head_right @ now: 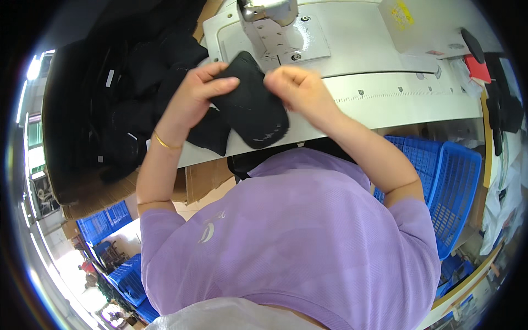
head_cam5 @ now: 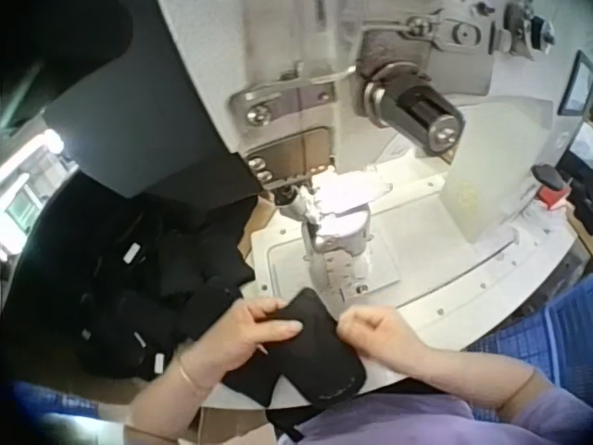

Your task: The worker is using a sewing machine to stitch together black shoe components, periodically recording progress in a notebook.

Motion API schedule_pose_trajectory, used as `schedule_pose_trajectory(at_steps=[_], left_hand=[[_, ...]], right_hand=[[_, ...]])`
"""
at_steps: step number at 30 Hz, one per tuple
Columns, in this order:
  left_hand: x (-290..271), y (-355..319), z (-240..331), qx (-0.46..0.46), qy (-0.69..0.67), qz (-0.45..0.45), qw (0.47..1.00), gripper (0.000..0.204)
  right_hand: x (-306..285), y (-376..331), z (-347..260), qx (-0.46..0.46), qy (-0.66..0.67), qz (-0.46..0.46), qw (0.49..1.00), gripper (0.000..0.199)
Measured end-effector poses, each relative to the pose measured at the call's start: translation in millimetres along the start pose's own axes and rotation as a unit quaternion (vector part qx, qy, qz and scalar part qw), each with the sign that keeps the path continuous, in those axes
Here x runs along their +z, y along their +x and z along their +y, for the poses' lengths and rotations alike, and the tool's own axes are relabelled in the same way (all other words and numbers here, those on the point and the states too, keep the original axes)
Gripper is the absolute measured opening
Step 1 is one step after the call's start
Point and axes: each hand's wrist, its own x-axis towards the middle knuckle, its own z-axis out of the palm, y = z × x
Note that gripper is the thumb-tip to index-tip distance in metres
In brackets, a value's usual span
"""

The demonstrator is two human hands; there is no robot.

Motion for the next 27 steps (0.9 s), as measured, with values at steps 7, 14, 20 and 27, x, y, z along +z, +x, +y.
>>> schedule_pose_trajectory(at_steps=[7, 14, 20, 27], left_hand=[[30, -87, -58, 0.11, 0.721, 0.233, 0.644, 0.073], [30, -90, -65, 0.028, 0.741, 0.187, 0.644, 0.057], [14, -64, 37, 0.258, 0.602, 0.027, 0.755, 0.044], [-5, -4, 35, 0.302, 0.218, 0.173, 0.912, 0.032]], right_hand=[[-132, 17, -61, 0.115, -0.35, 0.016, 0.93, 0.035], [-128, 66, -78, -0.069, -0.521, 0.23, 0.819, 0.032], [-17, 26, -25, -0.23, -0.299, 0.027, 0.926, 0.027], [-10, 2, -39, 0.01, -0.024, -0.065, 0.998, 0.022]])
